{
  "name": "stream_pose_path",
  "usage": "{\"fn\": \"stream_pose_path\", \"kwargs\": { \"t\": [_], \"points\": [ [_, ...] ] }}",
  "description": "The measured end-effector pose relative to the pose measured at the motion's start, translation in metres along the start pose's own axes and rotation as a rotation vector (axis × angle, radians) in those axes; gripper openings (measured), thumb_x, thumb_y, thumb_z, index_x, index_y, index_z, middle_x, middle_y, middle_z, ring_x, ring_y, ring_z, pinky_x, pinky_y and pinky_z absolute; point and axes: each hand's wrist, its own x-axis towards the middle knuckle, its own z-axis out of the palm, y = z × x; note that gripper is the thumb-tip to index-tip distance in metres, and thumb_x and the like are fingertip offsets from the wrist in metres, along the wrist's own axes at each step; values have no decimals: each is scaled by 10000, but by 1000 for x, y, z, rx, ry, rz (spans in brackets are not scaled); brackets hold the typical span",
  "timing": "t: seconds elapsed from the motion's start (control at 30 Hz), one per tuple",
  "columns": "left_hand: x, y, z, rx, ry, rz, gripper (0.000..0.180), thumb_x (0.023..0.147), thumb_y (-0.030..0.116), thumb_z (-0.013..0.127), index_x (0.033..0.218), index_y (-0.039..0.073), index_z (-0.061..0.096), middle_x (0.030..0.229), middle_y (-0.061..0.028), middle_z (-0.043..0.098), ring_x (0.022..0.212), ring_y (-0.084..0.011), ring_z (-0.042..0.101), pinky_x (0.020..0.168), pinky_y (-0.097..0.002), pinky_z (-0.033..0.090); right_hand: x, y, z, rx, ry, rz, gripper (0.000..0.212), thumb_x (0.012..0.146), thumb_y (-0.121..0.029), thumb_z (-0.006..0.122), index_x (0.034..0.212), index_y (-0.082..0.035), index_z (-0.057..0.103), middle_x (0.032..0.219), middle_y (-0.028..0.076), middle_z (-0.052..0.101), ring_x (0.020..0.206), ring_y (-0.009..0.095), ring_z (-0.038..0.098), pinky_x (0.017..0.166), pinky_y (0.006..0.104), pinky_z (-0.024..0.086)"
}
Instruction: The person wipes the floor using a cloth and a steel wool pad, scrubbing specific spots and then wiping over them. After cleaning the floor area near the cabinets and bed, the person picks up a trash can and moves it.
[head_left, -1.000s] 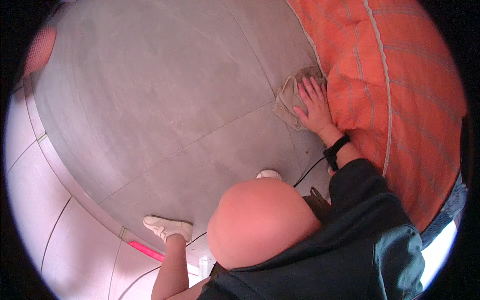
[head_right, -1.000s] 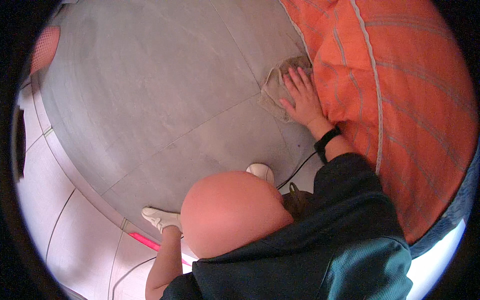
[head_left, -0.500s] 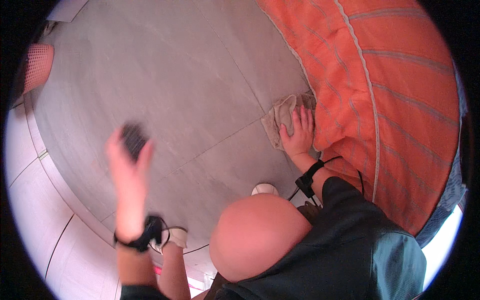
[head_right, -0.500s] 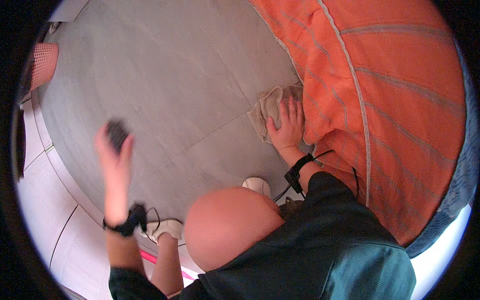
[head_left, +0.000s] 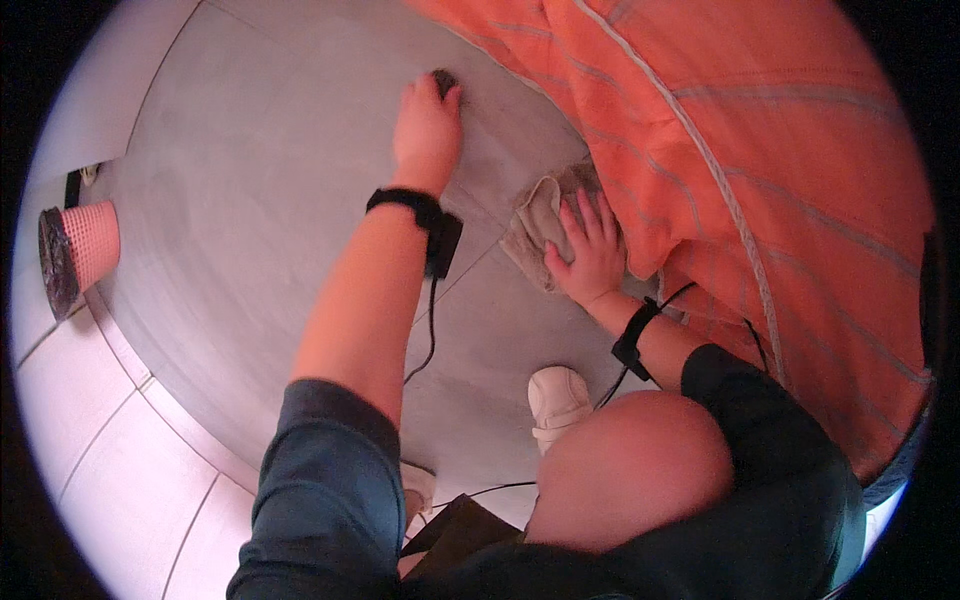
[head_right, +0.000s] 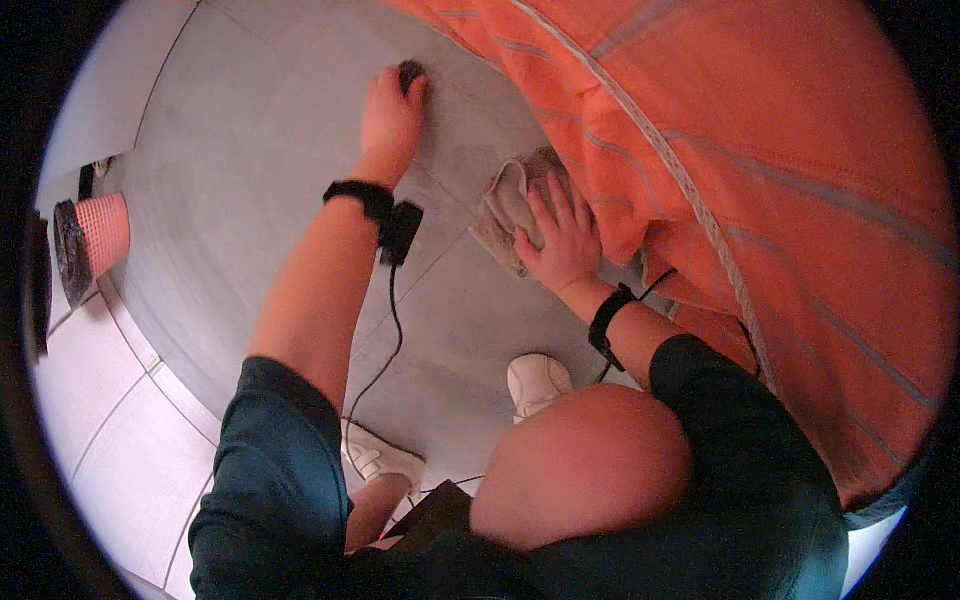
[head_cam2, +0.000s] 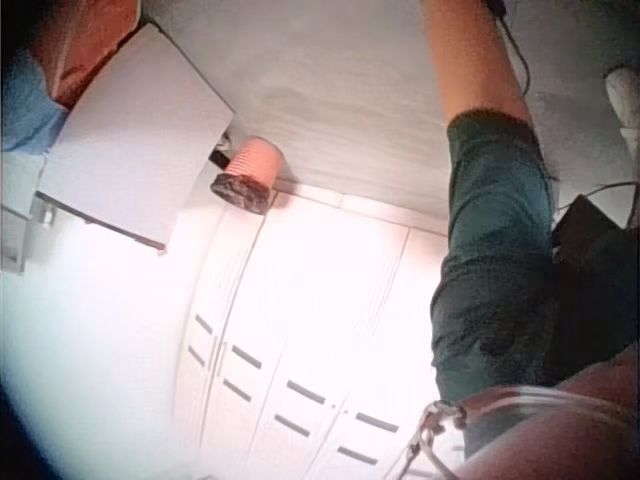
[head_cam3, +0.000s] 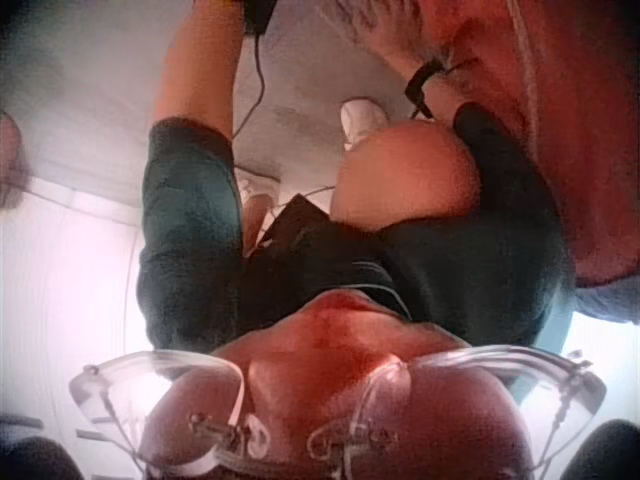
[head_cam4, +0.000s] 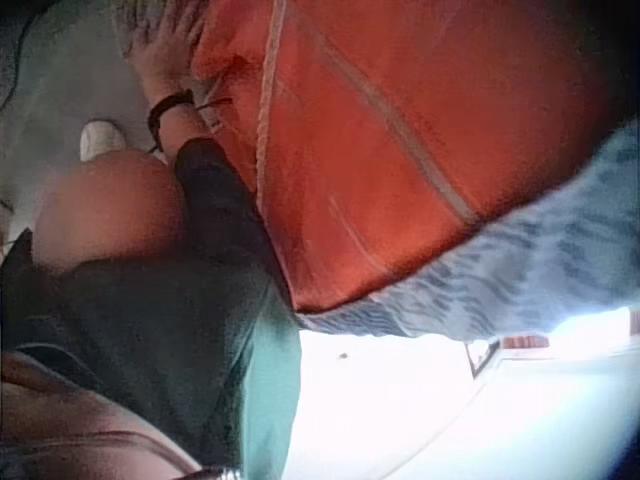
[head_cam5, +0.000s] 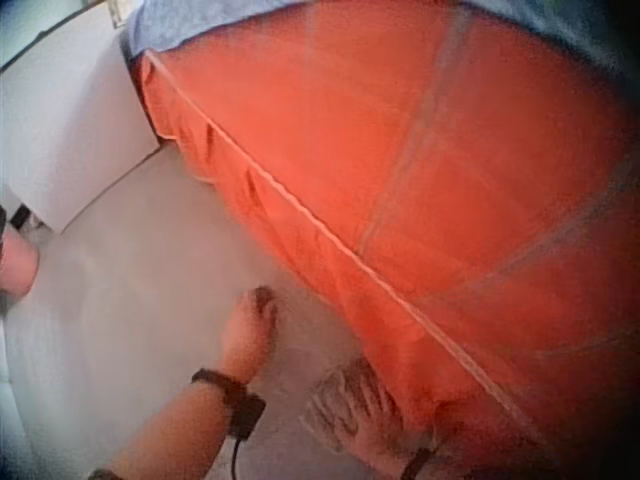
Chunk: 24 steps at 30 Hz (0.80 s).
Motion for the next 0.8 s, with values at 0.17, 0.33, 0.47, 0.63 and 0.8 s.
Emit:
{"fn": "stream_pose_path", "kwargs": {
  "t": [0.17,0.33,0.47,0.63,0.8],
  "points": [
    [11,32,29,162,-159,322,254,837,154,512,1080,80,504,1042,-161,544,951,-380,558,776,-454,481,4,-4,-11,35,-26,-60,562,726,-333,623,1241,-132,519,1365,145,402,1246,412,348,1040,518,267],
    [-10,18,24,228,-214,641,240,804,120,495,1041,92,517,1025,-132,550,957,-338,555,787,-433,479,5,0,-16,75,-14,-63,565,708,-315,632,1231,-131,523,1353,151,412,1241,423,350,1038,525,270],
    [15,17,16,263,-134,463,230,795,121,484,1020,97,521,997,-122,551,928,-317,560,768,-425,477,9,-6,-16,77,-19,-72,562,699,-311,631,1220,-126,528,1352,158,410,1239,421,353,1037,530,270],
    [-36,31,32,241,-283,734,340,785,108,510,1125,128,517,1074,-118,544,929,-330,569,786,-435,474,6,0,-14,33,-73,-52,573,693,-327,632,1222,-132,529,1356,145,411,1240,415,355,1029,526,278],
    [14,12,7,374,-186,598,336,799,152,535,1134,138,519,980,-106,560,896,-326,566,761,-430,484,6,-3,-12,1,-2,-97,584,680,-372,638,1216,-162,540,1366,115,410,1273,378,330,1010,537,287]
  ]
}}
